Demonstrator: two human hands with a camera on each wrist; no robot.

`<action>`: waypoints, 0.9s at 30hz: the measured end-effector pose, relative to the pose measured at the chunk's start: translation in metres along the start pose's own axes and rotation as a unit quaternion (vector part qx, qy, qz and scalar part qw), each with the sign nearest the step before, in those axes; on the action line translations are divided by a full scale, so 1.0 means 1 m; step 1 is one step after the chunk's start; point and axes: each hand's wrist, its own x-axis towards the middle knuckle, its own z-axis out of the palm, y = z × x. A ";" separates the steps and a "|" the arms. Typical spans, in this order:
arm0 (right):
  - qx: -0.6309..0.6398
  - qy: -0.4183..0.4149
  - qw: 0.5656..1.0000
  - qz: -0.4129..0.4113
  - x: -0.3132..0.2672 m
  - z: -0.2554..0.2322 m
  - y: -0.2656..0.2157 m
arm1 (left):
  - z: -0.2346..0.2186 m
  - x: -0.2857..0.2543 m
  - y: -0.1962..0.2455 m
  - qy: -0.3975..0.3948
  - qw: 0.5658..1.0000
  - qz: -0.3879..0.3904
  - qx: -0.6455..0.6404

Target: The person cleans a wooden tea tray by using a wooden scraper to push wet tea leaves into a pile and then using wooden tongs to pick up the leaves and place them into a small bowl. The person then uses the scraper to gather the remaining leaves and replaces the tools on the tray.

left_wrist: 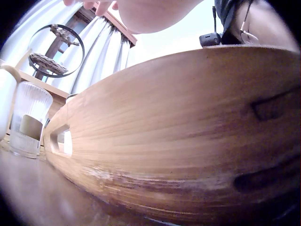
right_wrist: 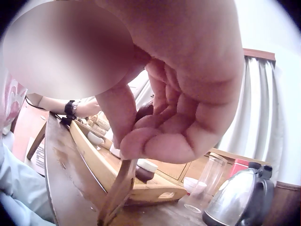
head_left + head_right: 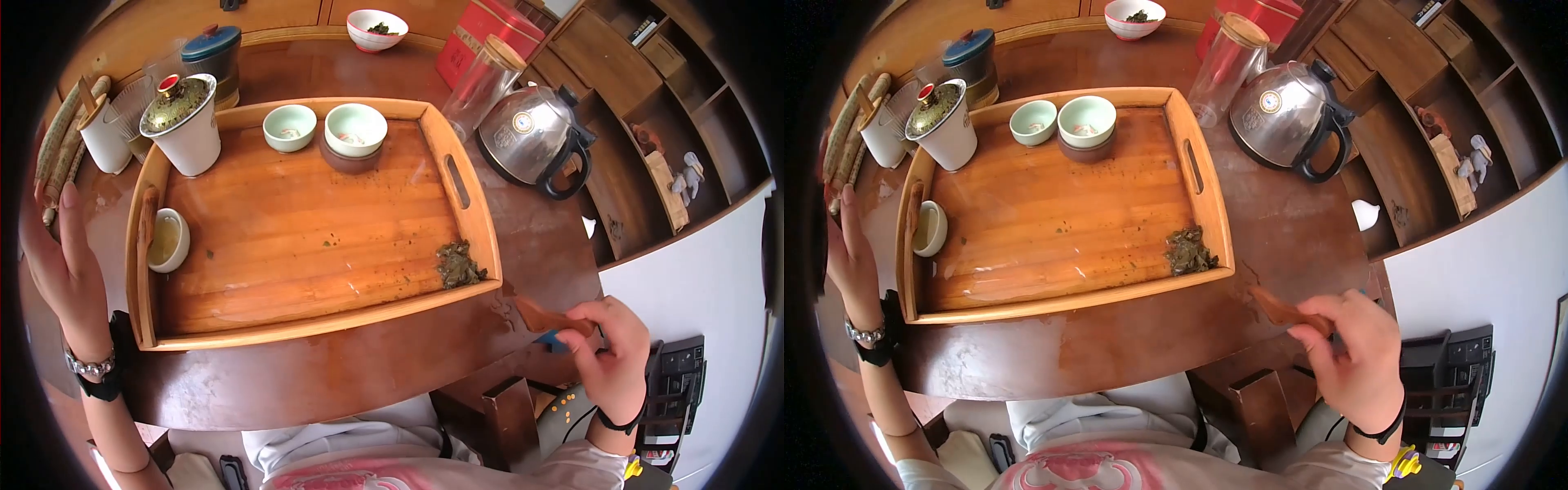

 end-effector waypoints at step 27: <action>-0.058 0.040 0.970 -0.233 -0.030 0.034 0.021 | 0.002 -0.002 -0.011 -0.086 0.992 -0.050 0.079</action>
